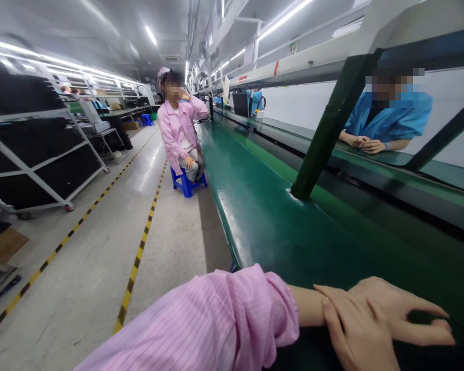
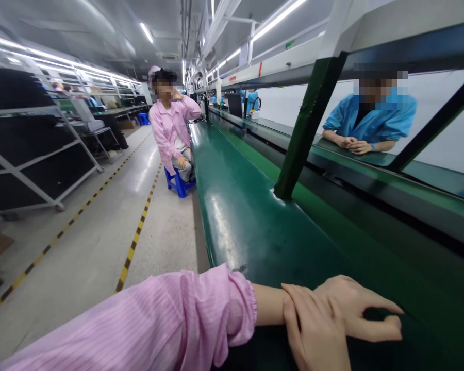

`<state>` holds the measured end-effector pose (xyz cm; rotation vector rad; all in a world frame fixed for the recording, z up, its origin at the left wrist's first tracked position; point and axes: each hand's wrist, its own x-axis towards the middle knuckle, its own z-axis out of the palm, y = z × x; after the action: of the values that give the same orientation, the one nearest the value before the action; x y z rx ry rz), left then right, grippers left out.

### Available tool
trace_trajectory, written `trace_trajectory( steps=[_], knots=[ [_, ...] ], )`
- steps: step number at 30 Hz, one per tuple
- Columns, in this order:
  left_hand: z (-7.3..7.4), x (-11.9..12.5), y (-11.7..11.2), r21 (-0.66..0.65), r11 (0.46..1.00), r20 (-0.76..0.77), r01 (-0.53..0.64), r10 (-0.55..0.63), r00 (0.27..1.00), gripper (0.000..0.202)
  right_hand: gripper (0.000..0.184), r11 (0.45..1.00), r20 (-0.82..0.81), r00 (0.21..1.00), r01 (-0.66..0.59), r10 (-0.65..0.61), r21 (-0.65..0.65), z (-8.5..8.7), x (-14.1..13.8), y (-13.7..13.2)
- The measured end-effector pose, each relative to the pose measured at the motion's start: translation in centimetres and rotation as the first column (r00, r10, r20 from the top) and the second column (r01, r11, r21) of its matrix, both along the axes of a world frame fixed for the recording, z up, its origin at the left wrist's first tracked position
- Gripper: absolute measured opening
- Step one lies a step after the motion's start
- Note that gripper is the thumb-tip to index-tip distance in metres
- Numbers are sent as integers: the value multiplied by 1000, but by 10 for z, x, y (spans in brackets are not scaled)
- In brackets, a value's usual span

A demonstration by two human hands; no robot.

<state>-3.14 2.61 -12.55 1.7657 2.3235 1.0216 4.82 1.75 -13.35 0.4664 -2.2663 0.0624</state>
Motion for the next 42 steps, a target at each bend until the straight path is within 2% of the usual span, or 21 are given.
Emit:
trace_trajectory(
  steps=[3, 7, 11, 16, 20, 22, 25, 33, 35, 40, 42],
  knots=[
    [7, 6, -7, 20, 997, -159, 73, -69, 985, 30, 44, 988, 99, 993, -43, 58, -145, 4, 0, -16],
    [16, 10, -15, -47, 993, -306, 111, -120, 944, 23, 54, 944, 250, 944, -134, 215, -302, 25, 6, -38],
    [21, 14, -21, -27, 999, -378, 19, -28, 925, 25, 65, 901, 400, 871, -104, 287, -420, 37, 14, -46],
    [17, 18, -24, 43, 998, -451, -45, 59, 891, 34, 63, 882, 446, 822, -135, 354, -451, 38, 25, -46],
    [14, 19, -23, 117, 988, -471, -101, 145, 870, 35, 60, 853, 476, 791, -104, 383, -512, 48, 40, -55],
    [14, 20, -23, 119, 986, -467, -113, 156, 870, 34, 56, 843, 492, 777, -89, 392, -531, 54, 50, -62],
    [15, 20, -24, 98, 987, -471, -127, 158, 868, 31, 52, 835, 488, 756, -138, 436, -533, 57, 58, -64],
    [18, 21, -26, 125, 986, -482, -113, 160, 862, 31, 49, 876, 415, 857, -82, 306, -476, 34, 35, -18],
    [18, 22, -26, 117, 985, -481, -124, 165, 861, 33, 48, 867, 411, 861, -66, 299, -494, 35, 34, -19],
    [17, 24, -28, 173, 970, -509, -169, 235, 828, 39, 50, 817, 375, 849, -109, 373, -566, 42, 42, -43],
    [16, 24, -28, 172, 971, -506, -166, 231, 831, 40, 53, 825, 389, 841, -112, 375, -554, 43, 42, -44]
  ],
)
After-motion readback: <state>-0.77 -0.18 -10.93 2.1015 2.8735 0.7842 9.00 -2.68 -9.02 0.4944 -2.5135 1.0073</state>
